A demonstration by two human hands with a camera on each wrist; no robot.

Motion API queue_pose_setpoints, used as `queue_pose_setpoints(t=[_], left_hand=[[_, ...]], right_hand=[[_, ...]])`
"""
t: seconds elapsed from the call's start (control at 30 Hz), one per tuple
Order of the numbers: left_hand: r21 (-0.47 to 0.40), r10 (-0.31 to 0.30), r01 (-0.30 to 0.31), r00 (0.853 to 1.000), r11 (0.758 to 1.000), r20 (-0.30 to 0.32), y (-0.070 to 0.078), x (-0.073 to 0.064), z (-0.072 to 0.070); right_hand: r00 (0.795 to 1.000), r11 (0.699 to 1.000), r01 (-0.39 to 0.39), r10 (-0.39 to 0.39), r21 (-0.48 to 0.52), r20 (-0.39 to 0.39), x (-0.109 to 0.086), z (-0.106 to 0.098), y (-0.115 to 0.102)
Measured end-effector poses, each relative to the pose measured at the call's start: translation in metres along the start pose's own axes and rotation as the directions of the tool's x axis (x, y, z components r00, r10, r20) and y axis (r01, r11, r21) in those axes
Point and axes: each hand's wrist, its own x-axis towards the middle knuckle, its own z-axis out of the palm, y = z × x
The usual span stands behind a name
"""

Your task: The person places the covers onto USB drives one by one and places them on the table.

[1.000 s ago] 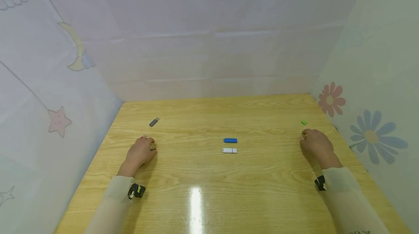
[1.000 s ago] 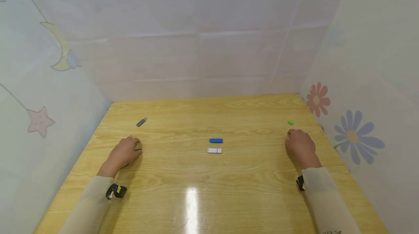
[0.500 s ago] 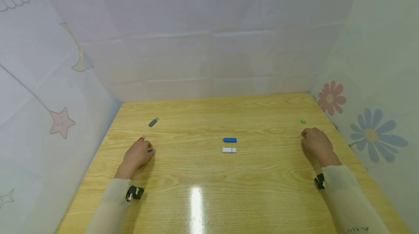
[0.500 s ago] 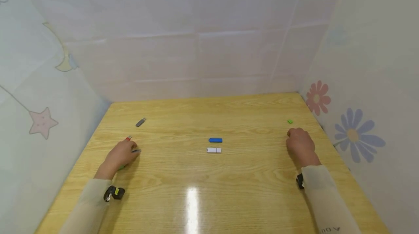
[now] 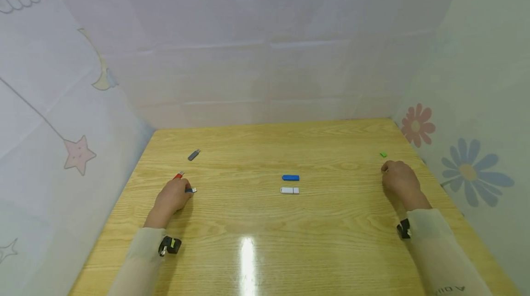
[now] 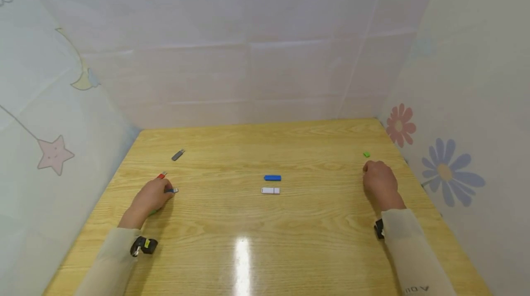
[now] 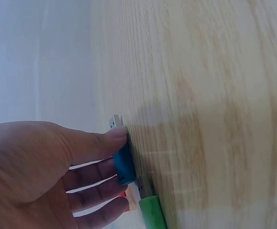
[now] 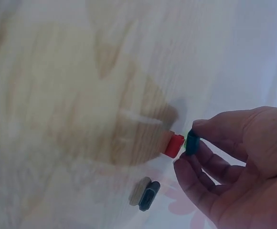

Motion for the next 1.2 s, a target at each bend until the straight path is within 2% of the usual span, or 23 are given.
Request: queue_pose_setpoints(t=[0.13, 0.27, 0.47, 0.63, 0.93, 1.2], left_hand=[[-0.011, 0.002, -0.002, 1.0, 1.0, -0.015, 0.001, -0.001, -0.001], [-0.018, 0.011, -0.011, 0.999, 1.0, -0.035, 0.001, -0.002, -0.002], [-0.021, 0.04, -0.042, 0.996, 0.999, -0.077, 0.002, 0.0, 0.0], [-0.044, 0.043, -0.047, 0.994, 0.998, -0.098, 0.009, 0.001, 0.0], [-0.074, 0.071, -0.082, 0.989, 0.994, -0.129, 0.028, 0.0, -0.001], [-0.109, 0.073, -0.088, 0.988, 0.99, -0.136, 0.035, 0.004, 0.002]], right_hand=[[0.999, 1.0, 0.0, 0.001, 0.022, -0.043, -0.002, 0.0, -0.001], [0.995, 0.998, 0.042, -0.036, 0.053, -0.094, -0.003, 0.0, 0.0], [0.976, 0.991, 0.124, -0.114, 0.044, -0.188, -0.005, 0.003, -0.007], [0.96, 0.985, 0.164, -0.148, 0.049, -0.239, -0.007, 0.002, -0.015], [0.954, 0.977, 0.199, -0.175, 0.079, -0.245, -0.008, 0.002, -0.026], [0.962, 0.968, 0.205, -0.171, 0.148, -0.212, -0.009, 0.008, -0.038]])
